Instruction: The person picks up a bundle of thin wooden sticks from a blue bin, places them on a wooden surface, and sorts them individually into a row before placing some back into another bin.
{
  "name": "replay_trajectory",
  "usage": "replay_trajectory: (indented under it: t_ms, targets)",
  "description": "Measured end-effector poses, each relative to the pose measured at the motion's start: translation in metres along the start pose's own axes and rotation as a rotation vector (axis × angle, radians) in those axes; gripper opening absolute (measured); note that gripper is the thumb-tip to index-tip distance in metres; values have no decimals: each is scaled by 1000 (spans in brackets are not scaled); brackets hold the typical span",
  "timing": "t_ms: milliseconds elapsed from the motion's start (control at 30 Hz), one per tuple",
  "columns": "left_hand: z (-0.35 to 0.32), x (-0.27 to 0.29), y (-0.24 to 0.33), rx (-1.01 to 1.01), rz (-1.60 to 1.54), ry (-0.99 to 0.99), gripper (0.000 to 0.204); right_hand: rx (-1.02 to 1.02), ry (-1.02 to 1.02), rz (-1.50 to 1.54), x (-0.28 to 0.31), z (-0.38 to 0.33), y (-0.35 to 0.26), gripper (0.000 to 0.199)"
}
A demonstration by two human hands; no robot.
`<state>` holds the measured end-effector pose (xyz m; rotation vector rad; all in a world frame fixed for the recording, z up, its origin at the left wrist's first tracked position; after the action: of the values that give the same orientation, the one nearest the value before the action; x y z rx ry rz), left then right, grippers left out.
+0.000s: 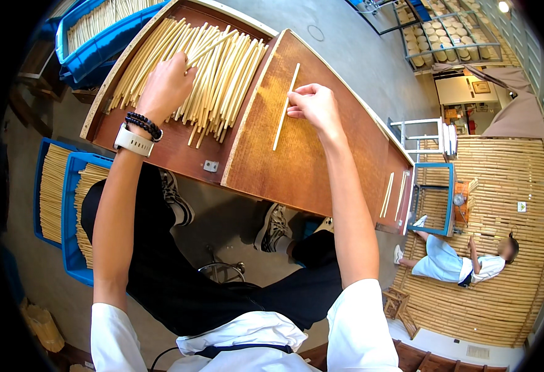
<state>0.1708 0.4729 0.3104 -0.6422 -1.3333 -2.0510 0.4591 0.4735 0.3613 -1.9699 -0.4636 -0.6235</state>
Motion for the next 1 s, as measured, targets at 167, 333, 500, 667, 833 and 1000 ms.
replay_trajectory:
  t_ms: [167,333,500,667,833,1000]
  targets:
    - [0,-1,-1,-4,-9,-4,21,16,-2,-42,-2,0,-1,24]
    - [0,-2,-2,8,-17,-5,22,22,-2,-52,-2,0,-2,23]
    - [-1,-1,-2,6,-20,-1,22,5,-2,-26,0,-1,0,21]
    - [-1,0,-3,5,-12,2,22,-4,9,-7,10,-4,5,24]
    - [-2,0,-4,-27,8,30,21,-71,18,26,40,-1,32,25]
    - [-1,-6,-12,-38,63,40,25,-186,82,2,84,-1,79,24]
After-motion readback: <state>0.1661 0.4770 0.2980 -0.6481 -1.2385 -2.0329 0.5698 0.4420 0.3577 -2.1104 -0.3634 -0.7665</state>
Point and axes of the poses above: each hand's wrist, its own z-axis towards the middle knuckle, its own x-axis out of the back of the hand, y = z × x, the point moved 4 cm from there along z, towards the middle knuckle, and after that the axes turned 10 degrees about -x, right-handed, at the moved point
